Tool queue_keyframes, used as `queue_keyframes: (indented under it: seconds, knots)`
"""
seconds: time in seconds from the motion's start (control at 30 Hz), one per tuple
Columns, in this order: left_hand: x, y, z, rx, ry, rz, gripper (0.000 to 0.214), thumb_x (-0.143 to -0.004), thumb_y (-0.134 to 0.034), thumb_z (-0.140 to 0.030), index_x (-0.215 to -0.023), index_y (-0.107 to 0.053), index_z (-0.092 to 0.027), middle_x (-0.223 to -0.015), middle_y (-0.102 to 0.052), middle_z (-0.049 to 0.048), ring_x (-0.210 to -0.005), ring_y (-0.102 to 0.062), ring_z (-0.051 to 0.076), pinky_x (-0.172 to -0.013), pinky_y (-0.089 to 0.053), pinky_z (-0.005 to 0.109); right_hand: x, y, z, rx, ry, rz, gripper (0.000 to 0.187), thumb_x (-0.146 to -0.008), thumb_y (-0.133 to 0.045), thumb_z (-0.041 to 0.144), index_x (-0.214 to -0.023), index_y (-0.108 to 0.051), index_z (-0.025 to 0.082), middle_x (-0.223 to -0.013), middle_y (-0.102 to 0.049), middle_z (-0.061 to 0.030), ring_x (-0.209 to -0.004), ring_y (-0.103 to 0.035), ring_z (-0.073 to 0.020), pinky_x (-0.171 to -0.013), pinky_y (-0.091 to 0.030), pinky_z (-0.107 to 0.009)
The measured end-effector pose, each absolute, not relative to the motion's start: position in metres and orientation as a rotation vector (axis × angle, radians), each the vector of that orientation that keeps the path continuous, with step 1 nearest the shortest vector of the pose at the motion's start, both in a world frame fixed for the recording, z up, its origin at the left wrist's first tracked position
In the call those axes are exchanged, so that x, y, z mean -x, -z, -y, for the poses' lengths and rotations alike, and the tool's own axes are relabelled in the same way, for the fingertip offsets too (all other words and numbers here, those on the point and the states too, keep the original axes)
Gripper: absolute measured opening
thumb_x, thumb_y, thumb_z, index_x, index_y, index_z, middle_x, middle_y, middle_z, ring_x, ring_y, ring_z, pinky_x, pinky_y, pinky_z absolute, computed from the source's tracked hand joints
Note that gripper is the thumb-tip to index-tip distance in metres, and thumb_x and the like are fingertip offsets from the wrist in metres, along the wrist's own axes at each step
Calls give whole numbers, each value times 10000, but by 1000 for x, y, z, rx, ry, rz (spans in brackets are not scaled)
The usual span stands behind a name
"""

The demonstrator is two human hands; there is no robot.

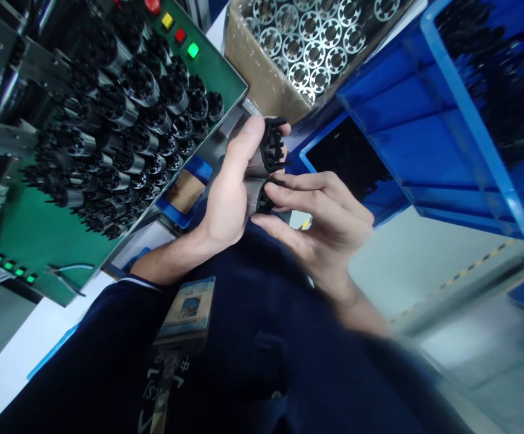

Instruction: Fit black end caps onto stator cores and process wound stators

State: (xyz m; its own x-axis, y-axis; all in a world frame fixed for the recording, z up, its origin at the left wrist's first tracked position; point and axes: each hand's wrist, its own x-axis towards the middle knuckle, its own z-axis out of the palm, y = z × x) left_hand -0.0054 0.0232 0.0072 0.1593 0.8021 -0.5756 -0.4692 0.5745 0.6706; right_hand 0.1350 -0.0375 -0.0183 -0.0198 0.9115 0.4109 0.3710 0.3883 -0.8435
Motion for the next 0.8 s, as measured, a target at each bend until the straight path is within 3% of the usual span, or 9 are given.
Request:
queue_keyframes:
  seconds: [0.1,0.2,0.27,0.33,0.43,0.53,0.63,0.7,0.8]
  knots:
    - [7,-16,-23,-251,-952,-1017,557,-1241,-322,-661,-1153,-685,-248,-1028,-709,74,-1167,-831,305,-949,-717,429,-132,31,34,1175,-563,1667,518,-1003,-992,396,-1497,-838,392,-1353,-843,-60,-1218,-867,-272,-1050,-780,-456]
    - [12,-18,-18,-236,-837,-1018,501,-1225,-327,-630,-1301,-686,-289,-1146,-767,81,-1334,-820,347,-947,-757,475,-136,44,31,1093,-498,1623,590,-973,-995,503,-1498,-756,376,-1341,-865,-60,-1180,-878,-309,-1008,-785,-510]
    - [19,-12,-14,-342,-841,-1022,405,-1171,-498,-619,-1304,-721,-308,-1245,-793,78,-1444,-779,358,-995,-755,472,-144,46,32,1066,-552,1589,495,-976,-974,528,-1380,-736,372,-1345,-872,-61,-1137,-883,-314,-969,-781,-522]
    - [30,-1,-12,-485,-975,-993,296,-1068,-765,-560,-1234,-750,-315,-1343,-807,51,-1492,-753,319,-1084,-718,403,-154,40,37,1071,-672,1596,425,-984,-956,524,-1308,-727,370,-1518,-825,-77,-1185,-873,-319,-1000,-775,-542]
    - [43,18,-15,-576,-1179,-885,457,-876,-1049,-551,-1154,-750,-346,-1281,-826,-26,-1164,-828,186,-955,-687,263,-163,28,45,1075,-845,1700,465,-944,-999,462,-1315,-746,340,-1857,-578,-89,-1510,-756,-366,-1223,-700,-604]
    - [44,32,-16,-604,-1230,-743,575,-894,-906,-866,-1019,-758,-324,-844,-678,-39,-656,-623,121,-731,-638,277,-160,28,49,1056,-901,1954,452,-1019,-932,585,-1297,-759,272,-1996,-348,-105,-1814,-454,-404,-1441,-491,-669]
    - [36,44,-4,-584,-1092,-721,709,-945,-726,-955,-809,-653,-263,-779,-616,28,-729,-656,201,-775,-665,369,-153,42,51,1121,-940,2097,590,-1071,-790,768,-1336,-762,242,-2010,-294,-157,-1887,-293,-409,-1497,-374,-712]
    - [32,55,8,-499,-953,-782,711,-940,-723,-940,-811,-626,-247,-855,-695,68,-846,-753,267,-728,-679,387,-154,51,52,1295,-960,2098,613,-1068,-762,786,-1333,-769,234,-1987,-342,-193,-1874,-296,-427,-1484,-378,-733]
    - [27,76,23,-239,-685,-881,583,-1009,-700,-804,-933,-660,-228,-825,-699,41,-673,-752,242,-485,-589,314,-176,61,50,1503,-925,2029,595,-1055,-736,811,-1256,-787,253,-1880,-534,-188,-1748,-489,-440,-1420,-464,-708]
